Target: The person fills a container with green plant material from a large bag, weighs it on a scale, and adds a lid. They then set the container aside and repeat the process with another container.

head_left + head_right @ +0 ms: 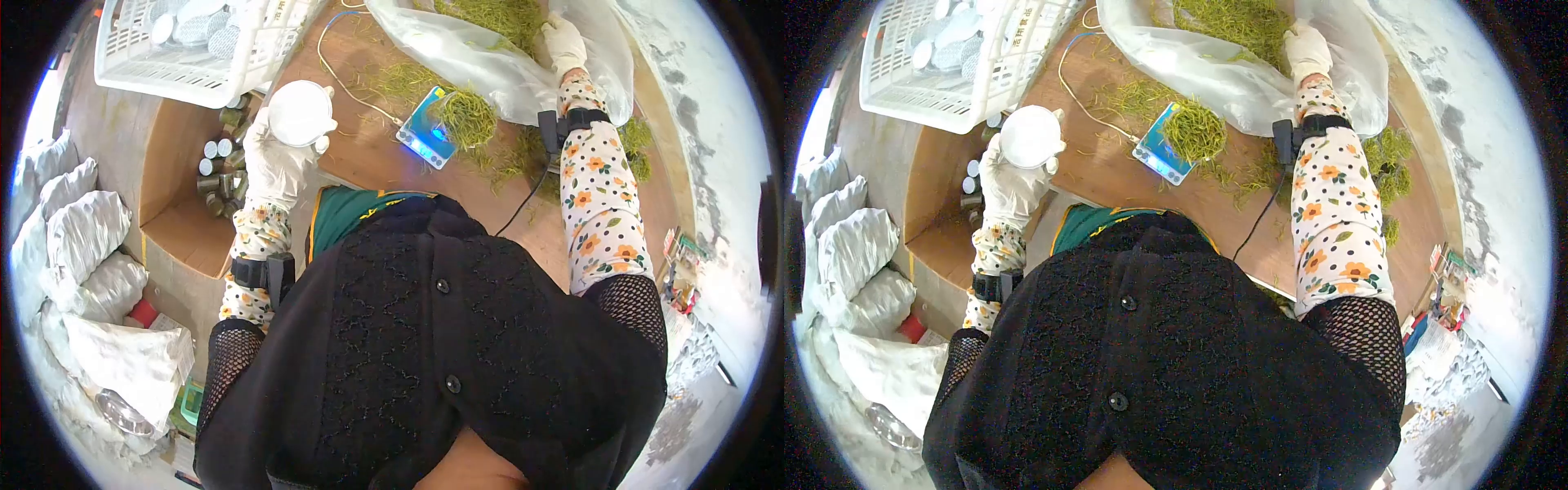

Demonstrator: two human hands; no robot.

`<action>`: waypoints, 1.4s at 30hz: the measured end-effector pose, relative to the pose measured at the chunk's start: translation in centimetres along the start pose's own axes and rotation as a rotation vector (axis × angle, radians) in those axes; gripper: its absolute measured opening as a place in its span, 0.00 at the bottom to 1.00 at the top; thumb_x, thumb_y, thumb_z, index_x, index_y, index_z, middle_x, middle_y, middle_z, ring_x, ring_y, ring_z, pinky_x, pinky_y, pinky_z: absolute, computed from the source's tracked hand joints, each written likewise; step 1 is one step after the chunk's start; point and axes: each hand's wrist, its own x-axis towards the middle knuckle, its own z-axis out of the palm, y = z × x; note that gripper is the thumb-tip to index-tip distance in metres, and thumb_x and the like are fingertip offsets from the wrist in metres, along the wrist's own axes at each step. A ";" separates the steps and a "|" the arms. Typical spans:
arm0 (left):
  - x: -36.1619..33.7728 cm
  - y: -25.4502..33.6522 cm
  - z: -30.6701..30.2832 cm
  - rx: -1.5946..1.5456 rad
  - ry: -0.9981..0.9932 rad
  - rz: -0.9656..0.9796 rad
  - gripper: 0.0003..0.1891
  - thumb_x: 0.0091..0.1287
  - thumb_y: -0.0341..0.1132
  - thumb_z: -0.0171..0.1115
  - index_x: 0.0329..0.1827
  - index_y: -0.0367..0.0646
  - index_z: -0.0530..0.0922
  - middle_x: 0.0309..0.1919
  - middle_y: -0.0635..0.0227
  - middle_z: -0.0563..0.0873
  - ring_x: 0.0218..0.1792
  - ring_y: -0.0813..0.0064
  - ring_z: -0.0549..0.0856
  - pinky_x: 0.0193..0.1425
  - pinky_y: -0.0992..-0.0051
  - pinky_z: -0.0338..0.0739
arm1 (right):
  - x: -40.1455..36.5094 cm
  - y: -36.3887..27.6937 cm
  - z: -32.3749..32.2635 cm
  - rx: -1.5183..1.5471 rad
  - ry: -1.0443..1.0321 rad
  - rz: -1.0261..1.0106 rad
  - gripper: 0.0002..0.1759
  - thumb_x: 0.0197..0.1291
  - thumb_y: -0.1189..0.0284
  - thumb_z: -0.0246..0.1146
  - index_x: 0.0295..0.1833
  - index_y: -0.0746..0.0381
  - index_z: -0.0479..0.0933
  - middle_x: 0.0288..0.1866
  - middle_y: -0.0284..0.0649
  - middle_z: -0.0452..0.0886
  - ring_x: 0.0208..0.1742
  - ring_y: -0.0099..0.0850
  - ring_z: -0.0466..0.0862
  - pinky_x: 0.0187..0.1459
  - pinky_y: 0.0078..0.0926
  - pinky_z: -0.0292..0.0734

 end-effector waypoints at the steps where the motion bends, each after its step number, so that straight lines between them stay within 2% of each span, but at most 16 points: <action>1: 0.0 -0.1 0.2 -0.001 -0.013 -0.002 0.38 0.67 0.52 0.60 0.76 0.41 0.62 0.74 0.42 0.65 0.60 0.47 0.81 0.46 0.62 0.86 | -0.3 -0.4 -0.9 0.089 0.036 0.000 0.19 0.63 0.59 0.60 0.51 0.58 0.85 0.50 0.48 0.86 0.55 0.49 0.84 0.56 0.43 0.78; 9: 0.3 -0.3 1.4 0.017 -0.051 0.001 0.37 0.71 0.54 0.57 0.73 0.32 0.63 0.69 0.39 0.71 0.53 0.49 0.85 0.39 0.64 0.86 | -5.5 -2.9 -7.7 0.493 0.095 0.029 0.18 0.60 0.60 0.64 0.48 0.60 0.87 0.47 0.48 0.88 0.50 0.48 0.86 0.53 0.37 0.78; 12: 0.4 -0.3 1.7 0.019 -0.081 -0.033 0.36 0.70 0.51 0.59 0.74 0.37 0.62 0.71 0.39 0.69 0.54 0.48 0.85 0.41 0.63 0.87 | -7.4 -2.9 -9.7 0.421 0.105 0.091 0.20 0.60 0.60 0.64 0.51 0.61 0.85 0.45 0.49 0.88 0.48 0.46 0.87 0.50 0.36 0.79; 16: 1.3 -0.4 1.6 0.056 -0.214 -0.051 0.37 0.70 0.48 0.62 0.75 0.36 0.61 0.72 0.43 0.69 0.59 0.52 0.83 0.51 0.63 0.86 | -7.6 -1.2 -8.8 0.112 0.219 -0.063 0.24 0.62 0.59 0.64 0.60 0.59 0.81 0.44 0.50 0.87 0.44 0.43 0.87 0.49 0.35 0.78; 18: 2.0 -0.6 3.8 0.424 -0.175 0.103 0.35 0.70 0.48 0.62 0.73 0.36 0.64 0.68 0.49 0.74 0.61 0.60 0.81 0.60 0.65 0.80 | -9.9 -5.3 -10.7 0.078 0.196 -0.010 0.26 0.66 0.59 0.62 0.66 0.56 0.76 0.48 0.50 0.87 0.46 0.40 0.87 0.49 0.34 0.78; 21: 3.4 -1.0 10.1 0.791 -0.349 0.371 0.33 0.69 0.44 0.67 0.71 0.37 0.68 0.65 0.59 0.78 0.64 0.70 0.78 0.69 0.69 0.72 | -13.2 -13.0 -14.4 1.063 -0.132 -0.050 0.34 0.71 0.54 0.60 0.75 0.61 0.65 0.59 0.43 0.82 0.58 0.33 0.81 0.59 0.28 0.76; 23: 5.0 -2.3 13.8 1.066 -0.538 0.620 0.34 0.71 0.42 0.63 0.76 0.37 0.63 0.70 0.56 0.74 0.71 0.65 0.72 0.72 0.65 0.68 | -13.7 -16.8 -16.1 1.454 -0.343 -0.075 0.39 0.70 0.50 0.62 0.74 0.68 0.63 0.62 0.43 0.79 0.62 0.35 0.79 0.63 0.28 0.76; 25: 5.5 -1.6 18.1 1.496 -0.626 0.871 0.47 0.56 0.33 0.73 0.78 0.34 0.56 0.68 0.51 0.71 0.68 0.56 0.72 0.73 0.63 0.67 | -13.9 -20.0 -16.7 1.788 -0.511 -0.078 0.42 0.65 0.50 0.67 0.73 0.68 0.65 0.65 0.45 0.77 0.64 0.37 0.78 0.66 0.31 0.73; 26: 5.7 -1.6 19.4 1.711 -0.666 0.995 0.55 0.49 0.29 0.79 0.78 0.32 0.53 0.67 0.48 0.70 0.66 0.51 0.72 0.73 0.61 0.67 | -15.5 -21.9 -17.2 1.494 -0.240 -0.222 0.42 0.62 0.52 0.70 0.72 0.68 0.66 0.66 0.46 0.76 0.65 0.39 0.77 0.68 0.33 0.71; 27: 5.6 -2.1 20.0 1.603 -0.692 0.955 0.54 0.50 0.29 0.78 0.79 0.32 0.52 0.66 0.49 0.71 0.66 0.55 0.73 0.71 0.62 0.68 | -18.2 -23.9 -18.1 1.182 0.020 -0.353 0.42 0.59 0.53 0.73 0.70 0.68 0.68 0.67 0.46 0.75 0.66 0.41 0.76 0.69 0.36 0.69; 30: 6.2 -3.6 21.4 1.324 -0.705 0.781 0.53 0.52 0.27 0.76 0.79 0.35 0.51 0.62 0.53 0.73 0.64 0.65 0.74 0.66 0.66 0.73 | -17.6 -19.0 -20.2 0.988 -0.272 -0.462 0.41 0.57 0.58 0.73 0.71 0.64 0.66 0.71 0.44 0.71 0.68 0.37 0.72 0.69 0.36 0.66; 32: 6.6 -5.3 21.3 1.207 -0.628 0.632 0.52 0.54 0.25 0.74 0.80 0.37 0.50 0.60 0.56 0.74 0.60 0.72 0.76 0.61 0.70 0.77 | -18.5 -17.1 -17.3 1.130 -0.322 -0.446 0.41 0.67 0.56 0.65 0.78 0.60 0.58 0.66 0.39 0.75 0.63 0.29 0.75 0.65 0.28 0.69; 35: 7.4 -7.0 20.2 1.090 -0.650 0.435 0.38 0.62 0.24 0.68 0.75 0.39 0.60 0.55 0.62 0.78 0.53 0.77 0.79 0.54 0.75 0.79 | -19.6 -15.4 -14.6 1.266 -0.290 -0.383 0.43 0.71 0.53 0.62 0.82 0.61 0.53 0.66 0.39 0.76 0.62 0.25 0.75 0.65 0.24 0.69; 38: 7.7 -5.8 17.5 0.932 -0.562 0.204 0.33 0.70 0.40 0.65 0.75 0.39 0.65 0.70 0.58 0.74 0.72 0.67 0.71 0.75 0.66 0.66 | -21.4 -15.1 -14.8 1.483 -0.227 -0.128 0.43 0.71 0.49 0.61 0.80 0.62 0.55 0.66 0.43 0.77 0.63 0.29 0.77 0.65 0.28 0.72; 40: 7.8 -4.2 13.9 1.024 -0.492 0.191 0.34 0.66 0.41 0.70 0.72 0.38 0.68 0.65 0.59 0.78 0.67 0.66 0.75 0.73 0.66 0.68 | -22.5 -13.3 -13.3 1.579 -0.131 -0.015 0.43 0.70 0.47 0.60 0.80 0.62 0.56 0.65 0.43 0.77 0.64 0.31 0.77 0.64 0.30 0.74; 42: 8.3 -4.0 10.3 1.352 -0.607 0.269 0.44 0.56 0.47 0.78 0.73 0.37 0.67 0.67 0.54 0.76 0.69 0.61 0.73 0.76 0.63 0.65 | -23.2 -11.0 -10.1 1.613 -0.113 0.160 0.40 0.71 0.48 0.60 0.76 0.63 0.61 0.61 0.42 0.80 0.57 0.30 0.82 0.56 0.26 0.79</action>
